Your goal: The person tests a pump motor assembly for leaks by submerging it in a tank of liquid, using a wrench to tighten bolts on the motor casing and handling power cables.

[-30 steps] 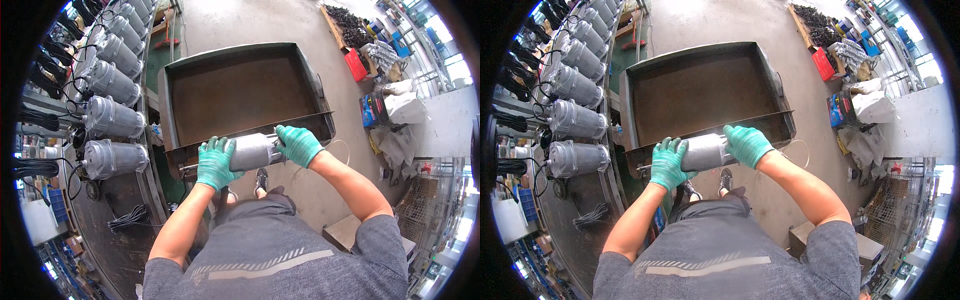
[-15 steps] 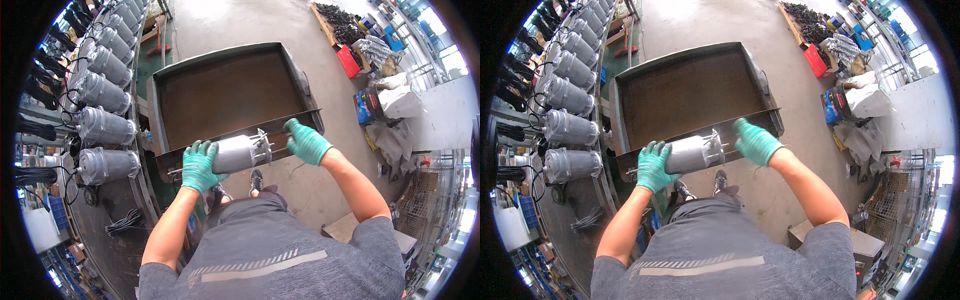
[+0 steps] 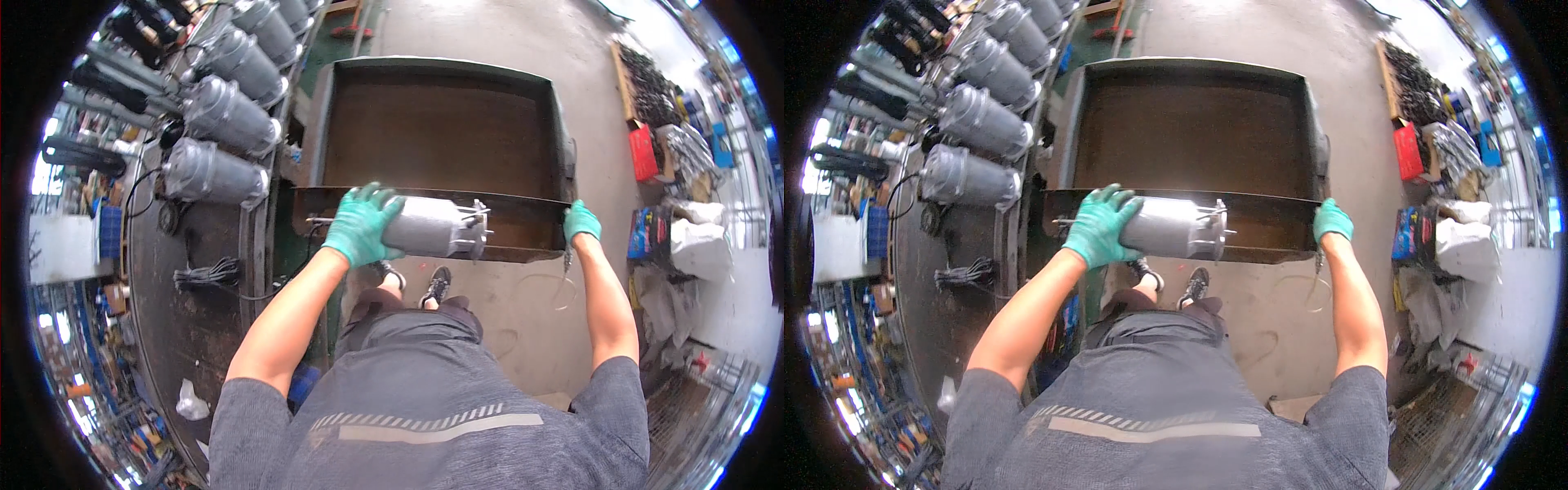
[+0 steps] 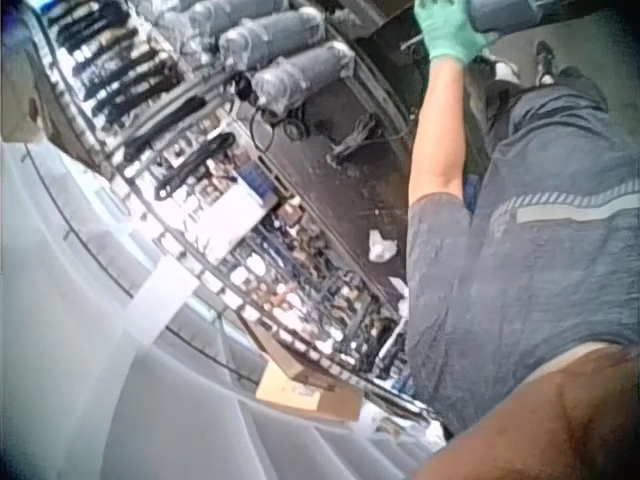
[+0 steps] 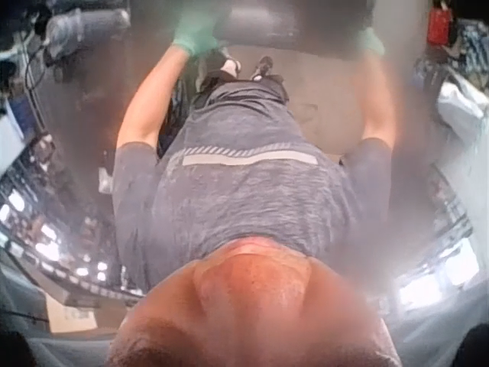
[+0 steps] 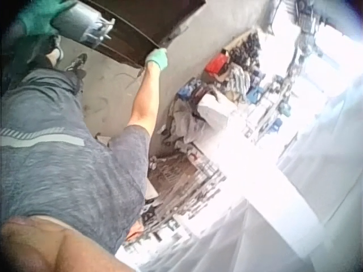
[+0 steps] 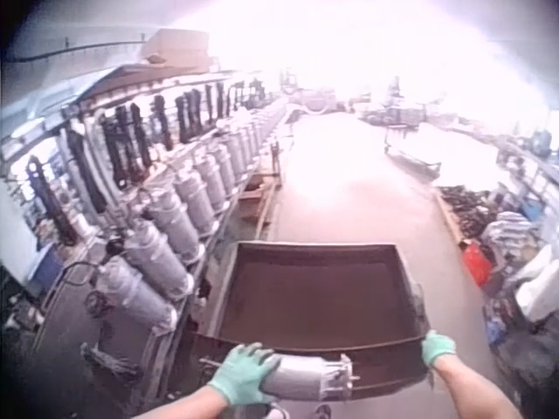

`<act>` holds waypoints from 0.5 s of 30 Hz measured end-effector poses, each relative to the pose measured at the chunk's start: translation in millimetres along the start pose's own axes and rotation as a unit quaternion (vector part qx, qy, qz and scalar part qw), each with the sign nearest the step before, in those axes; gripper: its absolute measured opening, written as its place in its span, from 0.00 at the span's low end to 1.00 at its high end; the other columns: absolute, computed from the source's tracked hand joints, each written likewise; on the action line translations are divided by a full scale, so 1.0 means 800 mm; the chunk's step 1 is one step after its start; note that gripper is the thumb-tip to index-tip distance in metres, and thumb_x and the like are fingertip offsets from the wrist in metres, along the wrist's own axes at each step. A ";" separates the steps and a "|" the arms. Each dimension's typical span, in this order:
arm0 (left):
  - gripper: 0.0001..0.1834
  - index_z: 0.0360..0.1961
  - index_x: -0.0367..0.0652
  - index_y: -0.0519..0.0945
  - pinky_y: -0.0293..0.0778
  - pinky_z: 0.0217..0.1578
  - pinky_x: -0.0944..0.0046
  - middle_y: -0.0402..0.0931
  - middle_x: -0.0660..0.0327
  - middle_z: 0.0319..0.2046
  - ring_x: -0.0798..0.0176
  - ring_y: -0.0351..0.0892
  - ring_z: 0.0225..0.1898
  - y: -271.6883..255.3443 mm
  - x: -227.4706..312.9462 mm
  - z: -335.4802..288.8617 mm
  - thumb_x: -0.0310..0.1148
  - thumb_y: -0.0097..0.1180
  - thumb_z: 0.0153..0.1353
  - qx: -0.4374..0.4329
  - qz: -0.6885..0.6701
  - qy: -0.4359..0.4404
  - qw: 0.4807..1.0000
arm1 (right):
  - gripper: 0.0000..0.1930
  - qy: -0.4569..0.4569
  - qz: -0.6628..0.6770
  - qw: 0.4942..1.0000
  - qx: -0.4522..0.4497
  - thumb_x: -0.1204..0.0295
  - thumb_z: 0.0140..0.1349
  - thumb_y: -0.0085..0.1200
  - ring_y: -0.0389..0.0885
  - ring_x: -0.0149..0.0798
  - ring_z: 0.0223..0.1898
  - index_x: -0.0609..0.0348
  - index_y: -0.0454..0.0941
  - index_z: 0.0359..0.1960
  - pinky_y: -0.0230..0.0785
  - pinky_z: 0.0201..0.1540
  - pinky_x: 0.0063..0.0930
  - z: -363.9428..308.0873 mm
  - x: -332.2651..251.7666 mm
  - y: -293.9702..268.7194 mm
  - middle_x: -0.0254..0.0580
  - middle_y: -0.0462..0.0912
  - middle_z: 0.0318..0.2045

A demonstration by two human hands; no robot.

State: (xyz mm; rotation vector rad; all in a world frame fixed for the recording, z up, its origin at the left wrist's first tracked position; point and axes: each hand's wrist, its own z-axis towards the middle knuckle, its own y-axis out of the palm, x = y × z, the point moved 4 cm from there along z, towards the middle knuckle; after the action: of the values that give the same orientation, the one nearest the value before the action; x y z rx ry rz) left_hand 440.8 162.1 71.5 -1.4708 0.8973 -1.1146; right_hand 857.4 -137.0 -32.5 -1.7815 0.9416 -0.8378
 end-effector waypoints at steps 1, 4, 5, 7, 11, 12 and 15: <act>0.56 0.68 0.52 0.74 0.57 0.71 0.39 0.72 0.53 0.67 0.41 0.65 0.71 0.006 -0.004 -0.003 0.63 0.76 0.35 -0.009 0.011 -0.006 1.000 | 0.21 0.003 0.003 1.000 -0.010 0.55 0.73 0.48 0.85 0.64 0.52 0.59 0.75 0.56 0.78 0.55 0.57 0.003 0.002 0.002 0.61 0.86 0.50; 0.60 0.74 0.56 0.68 0.47 0.75 0.35 0.63 0.56 0.73 0.43 0.57 0.76 0.006 -0.008 -0.027 0.68 0.74 0.39 -0.021 0.046 -0.066 0.997 | 0.24 -0.014 0.001 1.000 0.020 0.54 0.72 0.53 0.83 0.61 0.55 0.60 0.74 0.59 0.76 0.58 0.55 -0.020 -0.030 -0.024 0.61 0.82 0.56; 0.61 0.76 0.57 0.65 0.42 0.77 0.34 0.59 0.56 0.75 0.44 0.53 0.78 0.009 -0.011 -0.036 0.70 0.72 0.41 0.014 0.048 -0.082 0.995 | 0.27 -0.035 -0.005 0.999 0.037 0.54 0.71 0.55 0.81 0.60 0.58 0.61 0.72 0.64 0.76 0.60 0.53 -0.030 -0.036 -0.041 0.60 0.79 0.59; 0.54 0.75 0.48 0.66 0.47 0.76 0.39 0.62 0.51 0.74 0.44 0.58 0.75 0.008 -0.037 -0.071 0.66 0.68 0.53 0.200 0.006 -0.149 0.968 | 0.27 -0.133 0.116 0.984 0.010 0.61 0.69 0.58 0.79 0.61 0.60 0.59 0.70 0.65 0.75 0.61 0.50 -0.057 -0.053 -0.052 0.59 0.77 0.61; 0.45 0.73 0.38 0.65 0.57 0.72 0.43 0.67 0.44 0.70 0.39 0.64 0.72 0.114 -0.170 -0.219 0.59 0.60 0.66 0.292 -0.249 -0.494 0.781 | 0.32 -0.419 0.322 0.846 -0.063 0.75 0.57 0.67 0.74 0.61 0.65 0.56 0.72 0.66 0.71 0.66 0.45 -0.181 -0.183 -0.146 0.56 0.72 0.65; 0.46 0.74 0.38 0.65 0.54 0.73 0.39 0.66 0.45 0.72 0.39 0.62 0.74 0.151 -0.194 -0.261 0.62 0.58 0.67 0.241 -0.312 -0.548 0.737 | 0.34 -0.473 0.288 0.831 -0.057 0.75 0.54 0.69 0.73 0.60 0.65 0.56 0.73 0.65 0.70 0.67 0.46 -0.211 -0.217 -0.172 0.55 0.71 0.66; 0.40 0.74 0.40 0.66 0.66 0.68 0.49 0.70 0.40 0.69 0.38 0.69 0.70 0.158 -0.190 -0.261 0.56 0.56 0.71 -0.102 -0.145 -0.469 0.865 | 0.30 -0.553 0.041 0.832 -0.005 0.67 0.48 0.74 0.81 0.54 0.56 0.54 0.80 0.56 0.77 0.57 0.43 -0.220 -0.271 -0.175 0.51 0.79 0.54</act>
State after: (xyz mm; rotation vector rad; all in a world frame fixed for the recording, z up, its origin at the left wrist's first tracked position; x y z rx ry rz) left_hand 200.2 221.3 -74.0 -2.0740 0.0954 -0.3681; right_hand 638.9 19.1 127.8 -1.7991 0.2189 0.3196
